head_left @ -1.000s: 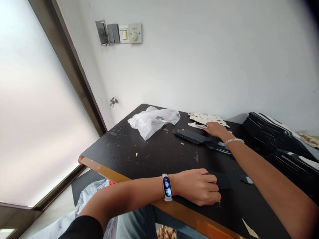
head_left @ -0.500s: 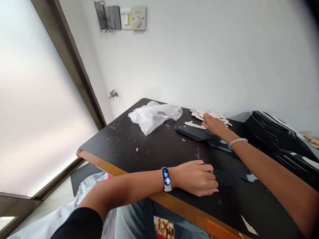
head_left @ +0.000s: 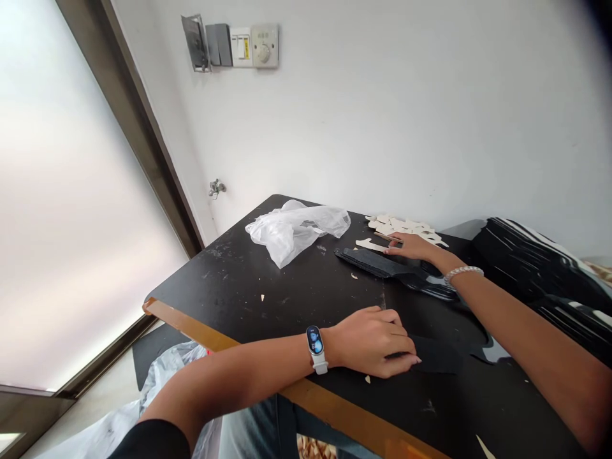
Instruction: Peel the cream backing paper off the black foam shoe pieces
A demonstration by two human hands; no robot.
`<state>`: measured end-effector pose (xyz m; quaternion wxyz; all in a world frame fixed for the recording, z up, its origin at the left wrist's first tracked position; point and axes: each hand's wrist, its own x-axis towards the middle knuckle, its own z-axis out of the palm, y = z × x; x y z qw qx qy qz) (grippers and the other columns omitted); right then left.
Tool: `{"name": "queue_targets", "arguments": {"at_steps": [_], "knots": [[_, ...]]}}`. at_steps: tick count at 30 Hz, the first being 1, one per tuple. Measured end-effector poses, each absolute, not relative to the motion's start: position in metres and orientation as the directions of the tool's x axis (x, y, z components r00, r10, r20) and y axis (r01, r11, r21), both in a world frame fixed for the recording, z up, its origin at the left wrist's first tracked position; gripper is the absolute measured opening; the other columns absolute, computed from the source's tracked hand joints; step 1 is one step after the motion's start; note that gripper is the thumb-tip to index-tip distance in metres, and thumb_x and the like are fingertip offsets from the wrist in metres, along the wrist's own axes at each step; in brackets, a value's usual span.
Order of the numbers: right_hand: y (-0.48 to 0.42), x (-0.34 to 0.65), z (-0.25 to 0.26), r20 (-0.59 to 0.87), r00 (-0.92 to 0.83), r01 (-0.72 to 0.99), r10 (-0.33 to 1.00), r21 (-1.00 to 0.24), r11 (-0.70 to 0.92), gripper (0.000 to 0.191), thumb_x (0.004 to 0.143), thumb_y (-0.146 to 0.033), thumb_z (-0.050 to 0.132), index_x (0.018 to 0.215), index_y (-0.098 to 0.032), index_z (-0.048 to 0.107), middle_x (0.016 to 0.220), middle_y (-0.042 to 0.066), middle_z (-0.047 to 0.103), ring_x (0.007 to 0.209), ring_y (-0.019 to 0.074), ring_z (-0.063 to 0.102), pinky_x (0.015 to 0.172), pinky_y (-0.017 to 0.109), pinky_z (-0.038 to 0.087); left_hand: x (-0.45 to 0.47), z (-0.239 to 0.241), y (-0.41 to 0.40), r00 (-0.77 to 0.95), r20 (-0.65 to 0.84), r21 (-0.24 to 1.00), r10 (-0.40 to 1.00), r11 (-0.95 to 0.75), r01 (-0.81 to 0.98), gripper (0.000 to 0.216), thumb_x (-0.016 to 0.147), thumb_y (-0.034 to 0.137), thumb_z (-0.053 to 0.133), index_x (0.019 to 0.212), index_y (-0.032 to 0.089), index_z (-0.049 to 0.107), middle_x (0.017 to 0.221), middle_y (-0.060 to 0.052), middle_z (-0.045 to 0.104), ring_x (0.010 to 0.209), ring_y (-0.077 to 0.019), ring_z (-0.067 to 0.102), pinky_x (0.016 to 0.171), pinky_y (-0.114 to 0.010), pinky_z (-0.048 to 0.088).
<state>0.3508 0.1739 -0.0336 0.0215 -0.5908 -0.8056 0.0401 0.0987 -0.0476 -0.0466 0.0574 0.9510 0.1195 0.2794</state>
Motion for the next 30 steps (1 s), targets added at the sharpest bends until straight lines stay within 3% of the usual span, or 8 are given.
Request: {"name": "queue_targets", "arguments": {"at_steps": [5, 11, 15, 22, 25, 30], "knots": [[0.179, 0.351, -0.038, -0.040, -0.345, 0.934, 0.938, -0.115, 0.339, 0.052, 0.078, -0.036, 0.058, 0.127, -0.019, 0.055, 0.125, 0.009, 0.063, 0.114, 0.0277, 0.057, 0.091, 0.034, 0.045, 0.098, -0.045, -0.047, 0.823, 0.503, 0.184, 0.264, -0.963, 0.196, 0.030, 0.096, 0.033, 0.045, 0.089, 0.016, 0.069, 0.084, -0.002, 0.072, 0.093, -0.0150, 0.058, 0.074, -0.029, 0.039], [0.184, 0.345, -0.037, -0.089, -0.360, 0.929, 0.929, -0.127, 0.348, 0.051, 0.078, -0.026, 0.053, 0.129, -0.021, 0.052, 0.108, 0.007, 0.070, 0.098, 0.0243, 0.064, 0.081, 0.031, 0.047, 0.095, -0.047, -0.045, 0.818, 0.507, 0.162, 0.271, -0.962, 0.218, 0.033, 0.098, 0.034, 0.040, 0.090, 0.017, 0.067, 0.085, -0.003, 0.071, 0.096, -0.0152, 0.057, 0.079, -0.030, 0.036], [0.185, 0.343, -0.037, -0.091, -0.331, 0.941, 0.939, -0.108, 0.321, 0.056, 0.076, -0.028, 0.057, 0.130, -0.019, 0.049, 0.107, 0.008, 0.070, 0.090, 0.0234, 0.065, 0.074, 0.029, 0.048, 0.094, -0.048, -0.044, 0.808, 0.520, 0.174, 0.278, -0.960, 0.219, 0.033, 0.098, 0.034, 0.040, 0.089, 0.017, 0.067, 0.083, -0.003, 0.071, 0.095, -0.0156, 0.057, 0.080, -0.029, 0.035], [0.182, 0.347, -0.034, -0.018, -0.303, 0.953, 0.953, 0.023, 0.303, 0.049, 0.078, -0.026, 0.057, 0.126, -0.016, 0.051, 0.109, 0.011, 0.067, 0.100, 0.0264, 0.061, 0.081, 0.032, 0.046, 0.094, -0.051, -0.043, 0.775, 0.554, 0.224, 0.304, -0.951, 0.212, 0.032, 0.097, 0.033, 0.041, 0.089, 0.016, 0.067, 0.082, -0.002, 0.071, 0.094, -0.0152, 0.055, 0.087, -0.030, 0.033], [0.182, 0.349, -0.034, 0.032, -0.276, 0.956, 0.961, 0.113, 0.271, 0.043, 0.080, -0.022, 0.059, 0.122, -0.017, 0.054, 0.110, 0.013, 0.066, 0.108, 0.0289, 0.058, 0.086, 0.036, 0.045, 0.092, -0.049, -0.041, 0.785, 0.558, 0.161, 0.271, -0.963, 0.218, 0.034, 0.098, 0.032, 0.038, 0.089, 0.016, 0.066, 0.082, -0.002, 0.070, 0.095, -0.0155, 0.054, 0.087, -0.031, 0.033], [0.176, 0.355, -0.039, 0.154, -0.171, 0.959, 0.973, 0.253, 0.129, 0.033, 0.090, -0.033, 0.056, 0.119, -0.018, 0.056, 0.121, 0.009, 0.058, 0.105, 0.0221, 0.058, 0.089, 0.043, 0.048, 0.082, -0.037, -0.022, 0.842, 0.516, -0.123, 0.157, -0.959, 0.254, 0.040, 0.100, 0.031, 0.033, 0.081, 0.014, 0.063, 0.080, -0.006, 0.065, 0.091, -0.0194, 0.052, 0.084, -0.034, 0.033]]}}
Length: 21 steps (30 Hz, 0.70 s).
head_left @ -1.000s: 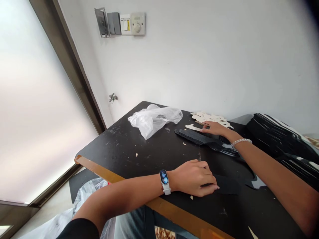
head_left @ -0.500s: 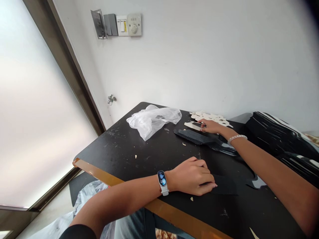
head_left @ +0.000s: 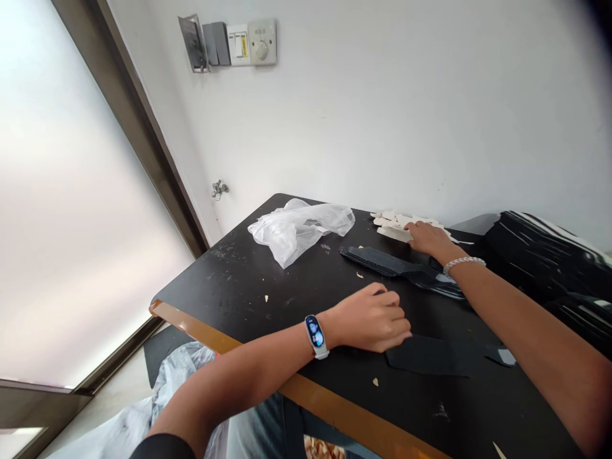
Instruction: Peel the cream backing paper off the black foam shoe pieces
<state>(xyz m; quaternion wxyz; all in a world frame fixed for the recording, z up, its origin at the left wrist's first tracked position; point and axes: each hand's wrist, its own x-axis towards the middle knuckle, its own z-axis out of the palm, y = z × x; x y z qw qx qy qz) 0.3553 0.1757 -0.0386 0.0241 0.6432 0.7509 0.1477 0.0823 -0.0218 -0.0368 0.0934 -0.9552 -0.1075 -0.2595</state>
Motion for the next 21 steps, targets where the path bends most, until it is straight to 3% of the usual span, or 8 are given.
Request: {"name": "queue_targets", "arguments": {"at_steps": [3, 8, 13, 15, 17, 19, 21], "knots": [[0.167, 0.356, -0.038, 0.233, -0.155, 0.947, 0.960, 0.313, 0.077, 0.033, 0.091, -0.034, 0.055, 0.119, -0.016, 0.055, 0.120, 0.012, 0.056, 0.100, 0.0218, 0.058, 0.084, 0.041, 0.049, 0.076, -0.035, -0.009, 0.810, 0.539, -0.161, 0.230, -0.916, 0.367, 0.039, 0.100, 0.031, 0.033, 0.079, 0.014, 0.061, 0.079, -0.006, 0.063, 0.092, -0.0206, 0.051, 0.083, -0.034, 0.033], [0.149, 0.345, -0.023, 0.308, -0.290, 0.908, 0.906, 0.387, 0.159, 0.043, 0.096, -0.036, 0.038, 0.123, -0.005, 0.052, 0.112, 0.026, 0.054, 0.096, 0.0332, 0.055, 0.075, 0.042, 0.039, 0.077, -0.042, -0.004, 0.824, 0.516, -0.156, 0.234, -0.920, 0.359, 0.037, 0.099, 0.029, 0.034, 0.078, 0.015, 0.061, 0.077, -0.006, 0.063, 0.088, -0.0192, 0.051, 0.078, -0.033, 0.033], [0.114, 0.323, -0.010, 0.302, -0.440, 0.853, 0.846, 0.434, 0.289, 0.050, 0.097, -0.044, 0.029, 0.125, -0.011, 0.053, 0.110, 0.019, 0.054, 0.094, 0.0306, 0.054, 0.078, 0.039, 0.035, 0.081, -0.044, -0.010, 0.813, 0.502, -0.123, 0.296, -0.906, 0.406, 0.035, 0.098, 0.032, 0.039, 0.077, 0.014, 0.062, 0.076, -0.007, 0.063, 0.088, -0.0206, 0.053, 0.074, -0.033, 0.034], [0.085, 0.314, -0.009, 0.324, -0.468, 0.852, 0.822, 0.412, 0.323, 0.049, 0.097, -0.043, 0.027, 0.126, -0.014, 0.053, 0.107, 0.016, 0.054, 0.091, 0.0279, 0.055, 0.078, 0.038, 0.036, 0.080, -0.044, -0.011, 0.716, 0.539, 0.007, 0.444, -0.852, 0.524, 0.037, 0.097, 0.038, 0.041, 0.080, 0.014, 0.063, 0.075, -0.007, 0.063, 0.086, -0.0219, 0.055, 0.071, -0.032, 0.036], [0.048, 0.306, -0.012, 0.433, -0.455, 0.889, 0.778, 0.263, 0.374, 0.048, 0.098, -0.043, 0.030, 0.126, -0.013, 0.054, 0.100, 0.013, 0.054, 0.088, 0.0256, 0.055, 0.076, 0.036, 0.039, 0.079, -0.044, -0.012, 0.556, 0.547, 0.274, 0.627, -0.761, 0.588, 0.038, 0.095, 0.044, 0.042, 0.090, 0.014, 0.064, 0.076, -0.006, 0.065, 0.081, -0.0205, 0.057, 0.067, -0.029, 0.038], [0.009, 0.302, -0.018, 0.528, -0.407, 0.901, 0.746, 0.095, 0.424, 0.045, 0.097, -0.040, 0.033, 0.127, -0.014, 0.054, 0.095, 0.010, 0.051, 0.087, 0.0232, 0.055, 0.077, 0.034, 0.041, 0.081, -0.044, -0.015, 0.432, 0.468, 0.590, 0.771, -0.636, 0.497, 0.040, 0.094, 0.048, 0.042, 0.103, 0.015, 0.062, 0.077, -0.004, 0.066, 0.070, -0.0159, 0.057, 0.061, -0.025, 0.039], [-0.028, 0.300, -0.026, 0.562, -0.389, 0.885, 0.730, 0.009, 0.465, 0.042, 0.096, -0.038, 0.038, 0.128, -0.014, 0.053, 0.094, 0.009, 0.049, 0.087, 0.0224, 0.054, 0.079, 0.035, 0.043, 0.084, -0.043, -0.019, 0.404, 0.348, 0.826, 0.846, -0.481, 0.294, 0.041, 0.095, 0.049, 0.040, 0.106, 0.015, 0.061, 0.079, -0.003, 0.067, 0.057, -0.0109, 0.053, 0.055, -0.022, 0.038]]}}
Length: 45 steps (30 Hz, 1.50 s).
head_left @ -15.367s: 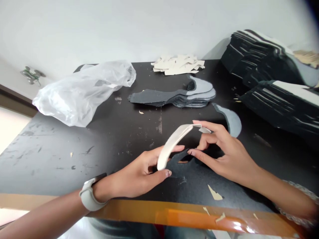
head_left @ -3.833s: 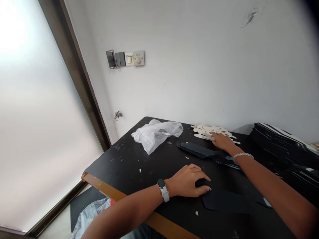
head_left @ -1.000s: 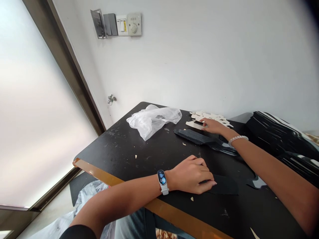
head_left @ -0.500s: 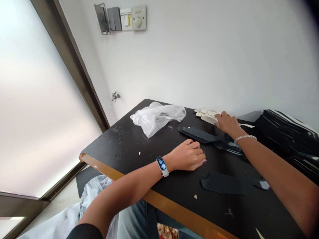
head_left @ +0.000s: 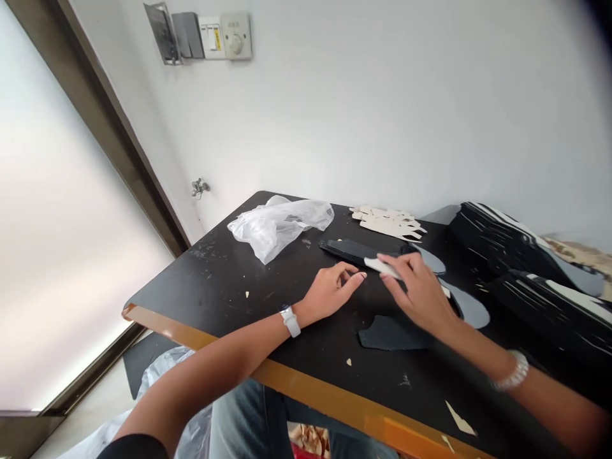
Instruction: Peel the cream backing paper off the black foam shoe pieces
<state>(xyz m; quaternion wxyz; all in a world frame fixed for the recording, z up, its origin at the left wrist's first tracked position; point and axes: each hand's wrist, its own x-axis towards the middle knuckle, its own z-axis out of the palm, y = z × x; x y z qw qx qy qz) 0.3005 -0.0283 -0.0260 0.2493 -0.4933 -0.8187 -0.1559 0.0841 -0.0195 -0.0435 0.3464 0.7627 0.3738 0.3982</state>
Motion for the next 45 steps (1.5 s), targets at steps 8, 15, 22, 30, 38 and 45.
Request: {"name": "queue_targets", "arguments": {"at_steps": [8, 15, 22, 30, 38, 45], "knots": [[-0.095, 0.312, -0.048, 0.590, -0.394, 0.865, 0.705, -0.021, 0.501, 0.040, 0.092, -0.033, 0.050, 0.130, -0.018, 0.049, 0.093, 0.008, 0.049, 0.084, 0.0220, 0.052, 0.072, 0.037, 0.043, 0.098, -0.040, -0.037, 0.633, 0.094, 0.995, 0.768, -0.082, -0.049, 0.038, 0.084, 0.050, 0.056, 0.080, 0.012, 0.060, 0.075, -0.004, 0.063, 0.046, -0.0041, 0.037, 0.045, -0.019, 0.031], [-0.097, 0.303, -0.040, 0.473, -0.341, 0.833, 0.813, -0.250, 0.494, 0.036, 0.092, -0.035, 0.051, 0.126, -0.022, 0.049, 0.097, 0.007, 0.055, 0.092, 0.0230, 0.053, 0.078, 0.039, 0.042, 0.103, -0.036, -0.046, 0.610, 0.113, 0.992, 0.784, -0.118, -0.032, 0.037, 0.090, 0.052, 0.045, 0.076, 0.017, 0.044, 0.057, 0.006, 0.042, 0.046, -0.0055, 0.034, 0.047, -0.019, 0.029], [-0.101, 0.298, -0.038, 0.394, -0.328, 0.779, 0.859, -0.401, 0.482, 0.036, 0.092, -0.037, 0.051, 0.125, -0.022, 0.049, 0.098, 0.006, 0.058, 0.092, 0.0223, 0.053, 0.078, 0.038, 0.042, 0.109, -0.032, -0.059, 0.637, 0.062, 0.991, 0.769, -0.126, 0.055, 0.030, 0.093, 0.042, 0.041, 0.075, 0.018, 0.042, 0.056, 0.005, 0.043, 0.049, -0.0074, 0.039, 0.049, -0.020, 0.033], [-0.100, 0.307, -0.038, 0.406, -0.284, 0.813, 0.869, -0.378, 0.443, 0.036, 0.090, -0.037, 0.055, 0.123, -0.023, 0.052, 0.099, 0.006, 0.058, 0.092, 0.0223, 0.053, 0.081, 0.040, 0.043, 0.104, -0.031, -0.048, 0.603, -0.001, 0.994, 0.798, -0.067, 0.090, 0.023, 0.089, 0.036, 0.043, 0.078, 0.017, 0.048, 0.070, 0.001, 0.053, 0.053, -0.0079, 0.049, 0.047, -0.019, 0.034], [-0.099, 0.311, -0.038, 0.401, -0.302, 0.841, 0.865, -0.316, 0.440, 0.034, 0.090, -0.037, 0.055, 0.121, -0.024, 0.055, 0.098, 0.006, 0.058, 0.089, 0.0228, 0.055, 0.078, 0.040, 0.045, 0.098, -0.028, -0.037, 0.672, -0.038, 0.960, 0.739, -0.159, 0.230, 0.019, 0.088, 0.033, 0.047, 0.081, 0.015, 0.051, 0.073, 0.000, 0.058, 0.055, -0.0073, 0.051, 0.050, -0.019, 0.035], [-0.100, 0.310, -0.038, 0.401, -0.326, 0.830, 0.856, -0.313, 0.463, 0.035, 0.089, -0.036, 0.056, 0.122, -0.023, 0.054, 0.100, 0.007, 0.059, 0.090, 0.0231, 0.054, 0.078, 0.039, 0.045, 0.098, -0.027, -0.039, 0.695, -0.064, 0.977, 0.716, -0.098, 0.191, 0.016, 0.084, 0.030, 0.051, 0.079, 0.015, 0.053, 0.070, 0.000, 0.057, 0.055, -0.0077, 0.052, 0.046, -0.017, 0.034]]}}
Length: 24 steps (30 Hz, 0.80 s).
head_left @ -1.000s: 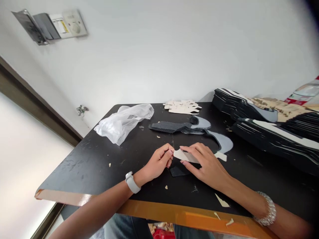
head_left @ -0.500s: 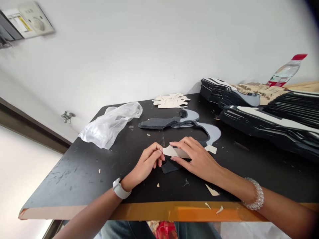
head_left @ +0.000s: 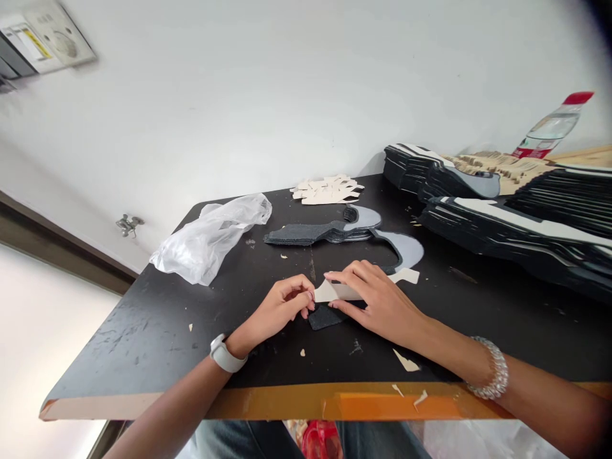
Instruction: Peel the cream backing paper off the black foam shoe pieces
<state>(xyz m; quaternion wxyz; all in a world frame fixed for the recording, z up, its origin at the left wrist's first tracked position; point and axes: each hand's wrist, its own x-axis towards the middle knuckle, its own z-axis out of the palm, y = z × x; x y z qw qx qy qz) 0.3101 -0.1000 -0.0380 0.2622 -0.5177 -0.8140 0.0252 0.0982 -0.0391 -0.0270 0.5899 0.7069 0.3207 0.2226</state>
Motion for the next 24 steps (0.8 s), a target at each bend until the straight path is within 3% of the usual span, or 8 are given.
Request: {"name": "queue_targets", "arguments": {"at_steps": [6, 12, 20, 24], "knots": [[-0.101, 0.306, -0.037, 0.410, -0.387, 0.775, 0.826, -0.341, 0.532, 0.038, 0.092, -0.036, 0.051, 0.129, -0.025, 0.050, 0.098, 0.007, 0.058, 0.090, 0.0219, 0.054, 0.080, 0.039, 0.044, 0.103, -0.024, -0.047, 0.692, -0.026, 0.982, 0.722, -0.113, 0.154, 0.009, 0.077, 0.021, 0.053, 0.071, 0.015, 0.052, 0.064, 0.003, 0.051, 0.053, -0.0063, 0.048, 0.051, -0.018, 0.037], [-0.101, 0.305, -0.034, 0.424, -0.429, 0.691, 0.798, -0.415, 0.592, 0.034, 0.087, -0.041, 0.059, 0.116, -0.023, 0.056, 0.104, 0.007, 0.061, 0.097, 0.0226, 0.054, 0.087, 0.041, 0.042, 0.108, -0.026, -0.054, 0.740, -0.046, 0.992, 0.671, -0.059, 0.115, 0.012, 0.080, 0.024, 0.055, 0.072, 0.014, 0.052, 0.067, 0.001, 0.053, 0.054, -0.0069, 0.048, 0.053, -0.020, 0.040], [-0.102, 0.304, -0.030, 0.439, -0.393, 0.664, 0.808, -0.473, 0.580, 0.016, 0.094, -0.027, 0.046, 0.103, -0.024, 0.059, 0.102, 0.004, 0.064, 0.095, 0.0193, 0.056, 0.086, 0.037, 0.042, 0.103, -0.028, -0.047, 0.642, 0.108, 0.880, 0.759, -0.374, 0.294, 0.012, 0.080, 0.021, 0.051, 0.070, 0.015, 0.054, 0.061, 0.003, 0.049, 0.054, -0.0076, 0.041, 0.051, -0.019, 0.032], [-0.104, 0.306, -0.029, 0.406, -0.282, 0.653, 0.869, -0.583, 0.484, 0.014, 0.094, -0.024, 0.043, 0.097, -0.022, 0.057, 0.098, 0.004, 0.064, 0.090, 0.0186, 0.056, 0.081, 0.034, 0.042, 0.103, -0.029, -0.043, 0.588, 0.161, 0.810, 0.792, -0.447, 0.380, 0.011, 0.076, 0.016, 0.050, 0.065, 0.016, 0.051, 0.059, 0.004, 0.046, 0.053, -0.0071, 0.038, 0.051, -0.019, 0.029]]}}
